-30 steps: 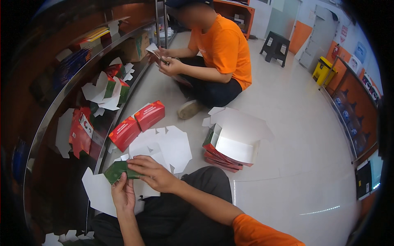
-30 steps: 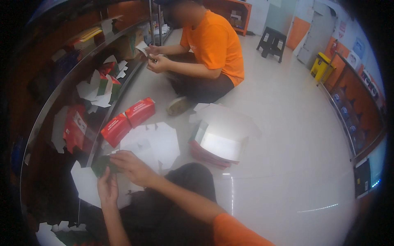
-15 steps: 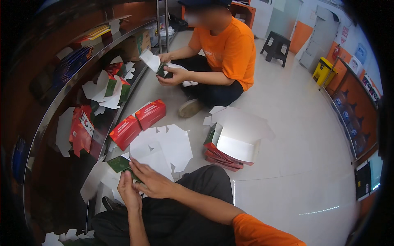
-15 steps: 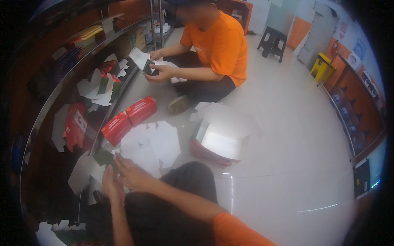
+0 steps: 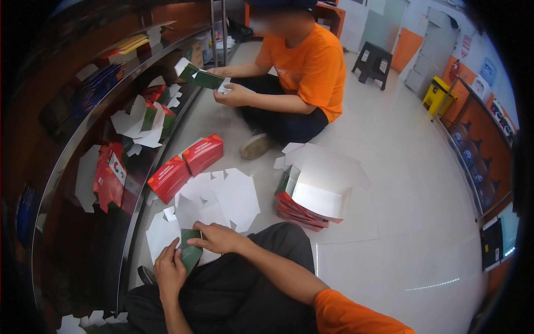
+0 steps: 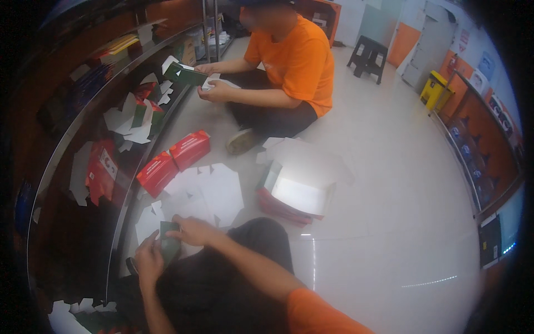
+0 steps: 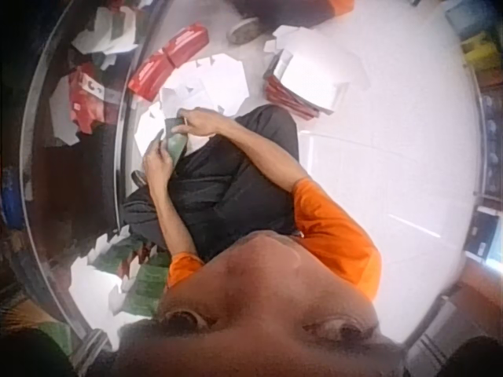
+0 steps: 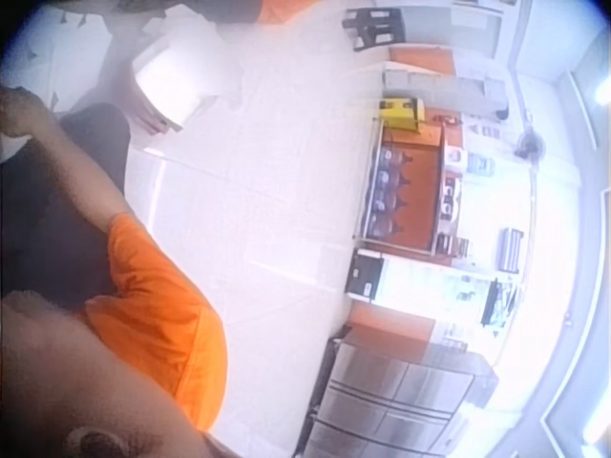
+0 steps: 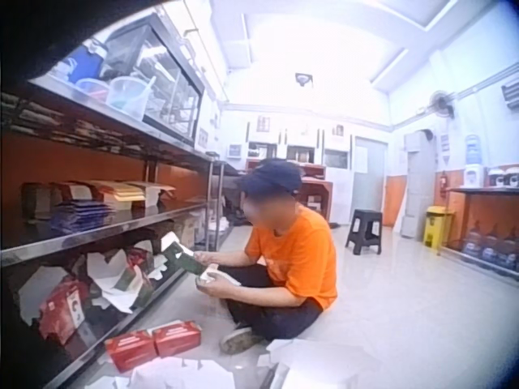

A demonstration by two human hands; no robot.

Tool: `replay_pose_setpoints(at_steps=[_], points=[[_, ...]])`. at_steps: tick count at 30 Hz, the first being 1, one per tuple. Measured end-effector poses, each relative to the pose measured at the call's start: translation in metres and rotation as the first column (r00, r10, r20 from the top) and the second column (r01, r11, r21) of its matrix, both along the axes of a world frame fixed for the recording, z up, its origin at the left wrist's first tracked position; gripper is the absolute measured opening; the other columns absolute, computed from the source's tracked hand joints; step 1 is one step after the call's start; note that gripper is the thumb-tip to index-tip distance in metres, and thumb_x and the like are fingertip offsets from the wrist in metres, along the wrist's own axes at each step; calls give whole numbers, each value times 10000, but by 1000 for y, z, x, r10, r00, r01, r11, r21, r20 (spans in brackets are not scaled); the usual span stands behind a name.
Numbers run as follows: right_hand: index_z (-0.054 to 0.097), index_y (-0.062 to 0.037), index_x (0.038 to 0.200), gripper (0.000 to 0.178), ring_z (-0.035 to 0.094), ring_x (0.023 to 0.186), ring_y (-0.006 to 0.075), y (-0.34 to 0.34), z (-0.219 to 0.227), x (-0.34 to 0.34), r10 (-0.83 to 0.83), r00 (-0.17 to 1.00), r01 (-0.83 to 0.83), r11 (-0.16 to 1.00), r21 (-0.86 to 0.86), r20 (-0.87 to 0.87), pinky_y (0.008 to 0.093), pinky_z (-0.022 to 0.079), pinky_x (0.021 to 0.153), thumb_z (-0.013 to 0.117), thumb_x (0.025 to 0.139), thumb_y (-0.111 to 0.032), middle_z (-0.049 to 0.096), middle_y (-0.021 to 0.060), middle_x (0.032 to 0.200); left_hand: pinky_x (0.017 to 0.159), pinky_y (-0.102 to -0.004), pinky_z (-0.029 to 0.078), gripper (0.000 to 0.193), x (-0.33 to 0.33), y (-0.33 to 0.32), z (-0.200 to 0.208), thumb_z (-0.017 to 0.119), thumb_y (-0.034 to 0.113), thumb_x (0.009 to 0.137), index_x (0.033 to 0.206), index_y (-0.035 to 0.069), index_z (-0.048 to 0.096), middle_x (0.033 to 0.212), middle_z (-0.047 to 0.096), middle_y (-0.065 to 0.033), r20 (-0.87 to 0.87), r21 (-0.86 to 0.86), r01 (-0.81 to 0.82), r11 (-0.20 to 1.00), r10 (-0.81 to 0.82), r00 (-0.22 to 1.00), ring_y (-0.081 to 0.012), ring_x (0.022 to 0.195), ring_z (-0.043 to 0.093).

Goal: The person sits on the floor and assembles small red and white cardboard boxes. They fold the flat cardboard pieces into shape, insert a green rectangular item into each box, and then close the flaps. The person repeats this process for multiple units, stacking the finished boxes nearby.

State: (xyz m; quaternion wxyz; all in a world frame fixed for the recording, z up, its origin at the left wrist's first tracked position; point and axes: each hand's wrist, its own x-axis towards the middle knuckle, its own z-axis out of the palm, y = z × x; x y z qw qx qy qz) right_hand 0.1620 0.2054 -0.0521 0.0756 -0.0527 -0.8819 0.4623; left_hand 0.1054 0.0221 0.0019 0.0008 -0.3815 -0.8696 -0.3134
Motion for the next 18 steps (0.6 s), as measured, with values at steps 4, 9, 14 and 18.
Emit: replay_pose_setpoints(at_steps=[4,9,14,18], points=[[516,-8,1055,492,630,704,407,-18,1,-4,-90,981,110,987,115,-170,454,484,642,565,910,-475,642,209,739,733,-460,487,266,-13,-6,-16,499,79,910,1131,4,627,955,652,-252,-104,-8,-122,993,120,987,-406,840,637],[561,-1,998,393,653,617,277,-20,6,-4,-115,978,96,989,-114,-173,369,472,554,638,894,-372,627,154,647,649,-468,472,257,-16,-6,-15,495,67,912,1143,21,599,817,660,-230,-80,-43,-244,969,240,968,-396,724,637],[586,-4,976,330,644,570,194,-28,17,-5,-284,952,210,878,-430,-116,319,451,510,669,884,-310,614,119,604,599,-441,455,220,-20,-6,-23,501,90,934,1132,54,590,706,632,-187,-24,257,-345,903,362,932,-336,619,622],[599,-29,985,337,649,621,269,-25,3,-4,-81,965,70,996,-51,-250,357,472,554,665,874,-341,631,136,665,624,-461,456,261,-12,-5,-20,465,112,959,1207,74,539,745,638,-210,-73,60,-361,931,365,928,-372,669,627]])
